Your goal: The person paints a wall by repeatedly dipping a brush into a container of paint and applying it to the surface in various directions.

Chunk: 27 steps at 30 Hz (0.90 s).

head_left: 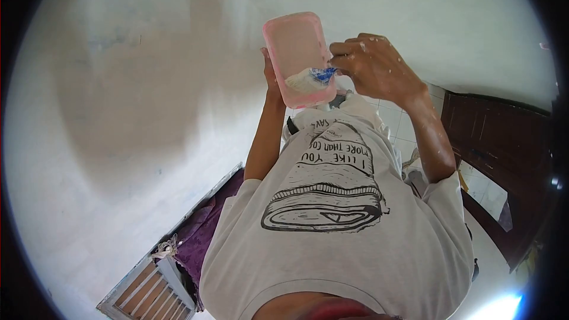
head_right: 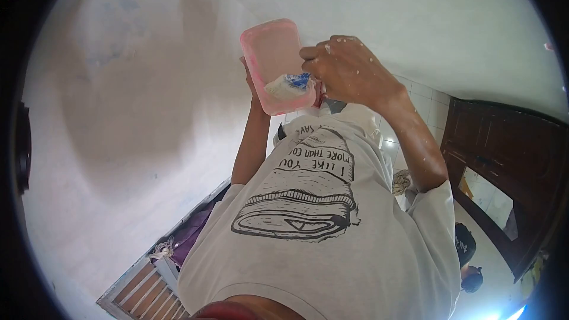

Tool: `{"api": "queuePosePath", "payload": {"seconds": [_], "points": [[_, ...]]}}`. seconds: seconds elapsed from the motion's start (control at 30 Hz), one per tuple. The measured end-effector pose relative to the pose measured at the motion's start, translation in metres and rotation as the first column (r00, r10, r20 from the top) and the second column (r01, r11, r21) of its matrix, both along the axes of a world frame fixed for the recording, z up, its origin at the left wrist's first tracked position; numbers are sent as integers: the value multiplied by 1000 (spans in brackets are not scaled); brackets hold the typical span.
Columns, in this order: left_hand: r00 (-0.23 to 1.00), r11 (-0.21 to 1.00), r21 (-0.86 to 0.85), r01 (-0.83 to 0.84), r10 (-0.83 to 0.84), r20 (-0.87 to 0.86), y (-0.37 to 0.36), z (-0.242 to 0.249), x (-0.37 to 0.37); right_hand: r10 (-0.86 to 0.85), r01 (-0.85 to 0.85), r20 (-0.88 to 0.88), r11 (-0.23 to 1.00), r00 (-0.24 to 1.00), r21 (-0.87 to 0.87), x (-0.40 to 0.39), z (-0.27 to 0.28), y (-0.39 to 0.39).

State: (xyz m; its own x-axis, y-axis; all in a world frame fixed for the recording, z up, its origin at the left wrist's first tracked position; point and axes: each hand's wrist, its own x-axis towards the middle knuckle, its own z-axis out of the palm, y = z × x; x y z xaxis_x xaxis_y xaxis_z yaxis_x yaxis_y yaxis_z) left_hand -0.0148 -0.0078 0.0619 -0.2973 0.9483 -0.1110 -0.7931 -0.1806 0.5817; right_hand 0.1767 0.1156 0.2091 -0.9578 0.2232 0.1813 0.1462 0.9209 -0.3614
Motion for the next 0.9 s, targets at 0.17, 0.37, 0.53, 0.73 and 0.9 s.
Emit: {"api": "queuePosePath", "payload": {"seconds": [0.17, 0.37, 0.53, 0.73, 0.9], "points": [[993, 997, 64, -36, 43, -114, 0, -6, 0, -33, 67, 175, 979, 984, -191, -5, 7, 3], [993, 999, -16, -43, 41, -113, -3, -9, 4, -49, 68, 84, 969, 995, -238, -1, -15, -4], [988, 994, -49, 94, -99, -121, -4, -25, -3, -17, -3, -154, 992, 988, -127, -3, -26, -1], [979, 987, 16, 157, -154, -135, 0, -22, 2, -4, -1, -210, 1000, 978, -24, -4, -25, -5], [988, 992, 1, 123, -122, -99, -2, -31, 1, -77, 65, -202, 996, 976, -65, -4, -40, -14]]}}
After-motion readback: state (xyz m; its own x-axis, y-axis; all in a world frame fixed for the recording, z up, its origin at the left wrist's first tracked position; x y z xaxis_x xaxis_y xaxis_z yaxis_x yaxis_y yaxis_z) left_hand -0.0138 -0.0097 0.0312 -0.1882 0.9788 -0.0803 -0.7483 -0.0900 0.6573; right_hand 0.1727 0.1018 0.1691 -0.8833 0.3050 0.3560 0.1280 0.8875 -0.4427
